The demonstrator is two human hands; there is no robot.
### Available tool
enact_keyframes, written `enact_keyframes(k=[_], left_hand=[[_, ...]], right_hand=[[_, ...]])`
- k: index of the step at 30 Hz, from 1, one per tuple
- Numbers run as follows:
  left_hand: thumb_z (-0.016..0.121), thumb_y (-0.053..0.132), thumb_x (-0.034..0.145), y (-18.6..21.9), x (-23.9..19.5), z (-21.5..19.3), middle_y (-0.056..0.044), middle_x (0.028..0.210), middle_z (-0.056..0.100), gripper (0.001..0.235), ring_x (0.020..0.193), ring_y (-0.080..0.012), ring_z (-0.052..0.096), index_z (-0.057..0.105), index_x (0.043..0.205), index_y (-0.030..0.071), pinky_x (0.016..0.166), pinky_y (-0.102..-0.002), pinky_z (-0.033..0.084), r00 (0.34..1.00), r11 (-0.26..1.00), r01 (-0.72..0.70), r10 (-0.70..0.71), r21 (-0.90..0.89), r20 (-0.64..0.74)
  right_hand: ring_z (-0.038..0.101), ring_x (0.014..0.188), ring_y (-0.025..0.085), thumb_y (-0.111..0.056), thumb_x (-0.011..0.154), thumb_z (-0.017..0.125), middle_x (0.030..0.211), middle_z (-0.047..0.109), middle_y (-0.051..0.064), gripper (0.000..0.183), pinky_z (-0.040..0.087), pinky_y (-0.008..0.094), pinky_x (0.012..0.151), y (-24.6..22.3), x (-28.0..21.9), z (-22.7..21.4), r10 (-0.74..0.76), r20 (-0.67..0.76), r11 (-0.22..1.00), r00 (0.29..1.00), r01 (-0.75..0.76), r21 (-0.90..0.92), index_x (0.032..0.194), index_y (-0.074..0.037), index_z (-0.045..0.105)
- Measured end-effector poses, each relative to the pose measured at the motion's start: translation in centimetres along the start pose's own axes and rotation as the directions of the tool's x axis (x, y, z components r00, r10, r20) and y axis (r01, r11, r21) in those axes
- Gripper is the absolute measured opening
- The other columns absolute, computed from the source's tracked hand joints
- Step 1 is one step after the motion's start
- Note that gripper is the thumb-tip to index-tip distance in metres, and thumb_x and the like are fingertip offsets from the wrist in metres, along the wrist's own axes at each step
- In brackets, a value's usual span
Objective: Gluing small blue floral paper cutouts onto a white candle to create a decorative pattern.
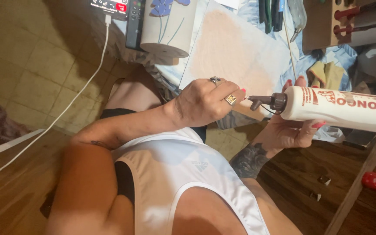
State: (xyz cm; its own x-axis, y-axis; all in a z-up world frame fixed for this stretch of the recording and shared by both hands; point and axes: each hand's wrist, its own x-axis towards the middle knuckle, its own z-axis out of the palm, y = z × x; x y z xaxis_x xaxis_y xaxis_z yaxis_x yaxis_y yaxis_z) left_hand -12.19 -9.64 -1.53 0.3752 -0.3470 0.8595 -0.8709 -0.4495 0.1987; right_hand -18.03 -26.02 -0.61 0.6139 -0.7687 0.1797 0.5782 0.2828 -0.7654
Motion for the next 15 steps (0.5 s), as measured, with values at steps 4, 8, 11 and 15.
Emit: enact_keyframes(k=[4, 8, 11, 15], left_hand=[[0.051, 0.001, 0.083, 0.0, -0.1, 0.1, 0.0, 0.061, 0.04, 0.019, 0.044, -0.0092, 0.035, 0.05, 0.067, 0.011, 0.034, -0.021, 0.027, 1.0, 1.0, -0.011, 0.011, 0.014, -0.011], [0.051, -0.001, 0.081, 0.0, -0.1, 0.0, 0.001, 0.063, 0.041, 0.016, 0.044, -0.0095, 0.036, 0.052, 0.07, 0.01, 0.034, -0.021, 0.027, 1.0, 1.0, -0.016, 0.016, 0.005, 0.004], [0.05, -0.005, 0.076, 0.0, -0.3, 0.1, 0.001, 0.065, 0.044, 0.016, 0.043, -0.0094, 0.036, 0.054, 0.073, 0.01, 0.033, -0.021, 0.029, 1.0, 1.0, -0.022, 0.022, 0.012, 0.016], [0.046, -0.009, 0.071, 0.0, -0.3, 0.0, 0.001, 0.065, 0.044, 0.022, 0.04, -0.0092, 0.033, 0.055, 0.073, 0.01, 0.032, -0.02, 0.027, 0.999, 0.999, -0.027, 0.027, 0.027, 0.022]], right_hand=[[0.049, 0.11, 0.045, -0.03, 0.063, 0.063, 0.116, 0.047, 0.023, 0.083, 0.049, 0.049, 0.087, 0.0, -0.1, 0.2, 0.01, -0.003, 1.0, 1.0, -0.01, 0.003, 0.127, 0.008, 0.028], [0.05, 0.107, 0.046, -0.028, 0.061, 0.064, 0.113, 0.047, 0.027, 0.088, 0.05, 0.049, 0.084, 0.0, 0.0, 0.0, -0.012, -0.026, 1.0, 1.0, 0.012, 0.014, 0.13, 0.006, 0.021], [0.05, 0.108, 0.046, -0.029, 0.061, 0.065, 0.113, 0.048, 0.026, 0.087, 0.05, 0.05, 0.085, 0.0, 0.0, -0.2, -0.015, 0.005, 1.0, 1.0, 0.015, -0.001, 0.128, 0.007, 0.023], [0.05, 0.108, 0.047, -0.028, 0.061, 0.065, 0.113, 0.048, 0.026, 0.089, 0.049, 0.05, 0.087, 0.1, -0.4, 0.2, -0.051, -0.01, 0.999, 0.999, 0.051, -0.009, 0.131, 0.005, 0.021]])
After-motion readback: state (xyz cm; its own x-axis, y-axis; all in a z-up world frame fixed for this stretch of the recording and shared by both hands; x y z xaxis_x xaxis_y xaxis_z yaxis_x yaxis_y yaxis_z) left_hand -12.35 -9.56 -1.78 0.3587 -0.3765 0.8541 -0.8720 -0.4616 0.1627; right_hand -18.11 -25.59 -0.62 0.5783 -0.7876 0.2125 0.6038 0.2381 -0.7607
